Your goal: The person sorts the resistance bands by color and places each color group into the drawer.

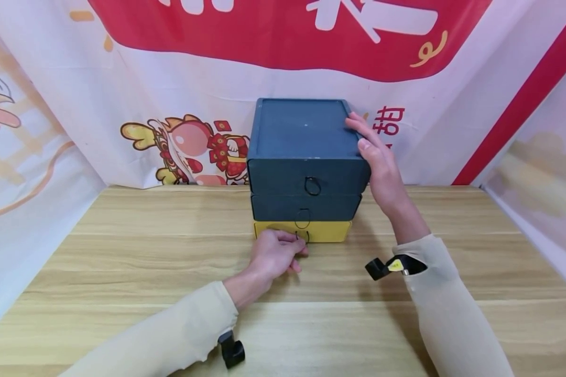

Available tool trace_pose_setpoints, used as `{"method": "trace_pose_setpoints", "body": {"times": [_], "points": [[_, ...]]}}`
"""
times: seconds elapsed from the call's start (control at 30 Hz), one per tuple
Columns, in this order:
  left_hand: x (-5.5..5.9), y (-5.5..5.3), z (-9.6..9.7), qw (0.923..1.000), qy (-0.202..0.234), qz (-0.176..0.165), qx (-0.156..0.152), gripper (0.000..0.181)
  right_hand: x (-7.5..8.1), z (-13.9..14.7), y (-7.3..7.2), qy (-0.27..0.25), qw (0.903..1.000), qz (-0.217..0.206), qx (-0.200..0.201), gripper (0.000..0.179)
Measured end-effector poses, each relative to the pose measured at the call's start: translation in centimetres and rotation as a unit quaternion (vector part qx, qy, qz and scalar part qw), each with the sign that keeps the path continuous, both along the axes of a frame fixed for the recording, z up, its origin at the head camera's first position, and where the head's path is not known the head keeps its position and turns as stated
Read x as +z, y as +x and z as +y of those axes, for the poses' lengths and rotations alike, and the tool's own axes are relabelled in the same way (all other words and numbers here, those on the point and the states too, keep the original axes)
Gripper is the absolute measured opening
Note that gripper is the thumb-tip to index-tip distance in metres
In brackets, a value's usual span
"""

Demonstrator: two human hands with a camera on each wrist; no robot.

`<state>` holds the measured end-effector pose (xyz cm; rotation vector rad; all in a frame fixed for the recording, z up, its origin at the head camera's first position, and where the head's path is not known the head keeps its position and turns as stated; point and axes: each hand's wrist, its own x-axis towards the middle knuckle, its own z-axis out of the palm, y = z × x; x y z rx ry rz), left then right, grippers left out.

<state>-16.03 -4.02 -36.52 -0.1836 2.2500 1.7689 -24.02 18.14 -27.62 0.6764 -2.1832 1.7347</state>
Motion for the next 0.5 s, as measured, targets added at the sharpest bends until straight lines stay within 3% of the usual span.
{"method": "trace_pose_setpoints", "body": {"times": [0.33,0.5], "points": [[0.0,0.1,-0.7,0.9994,0.004,-0.001,-0.033,0.023,0.0,0.7,0.3,-0.005,0.9999,-0.014,0.005,0.059],[1.7,1.1,-3.2,0.9978,-0.043,0.024,-0.046,0.023,0.2,2.1,0.7,0.017,0.9994,-0.014,0.025,0.059]]}}
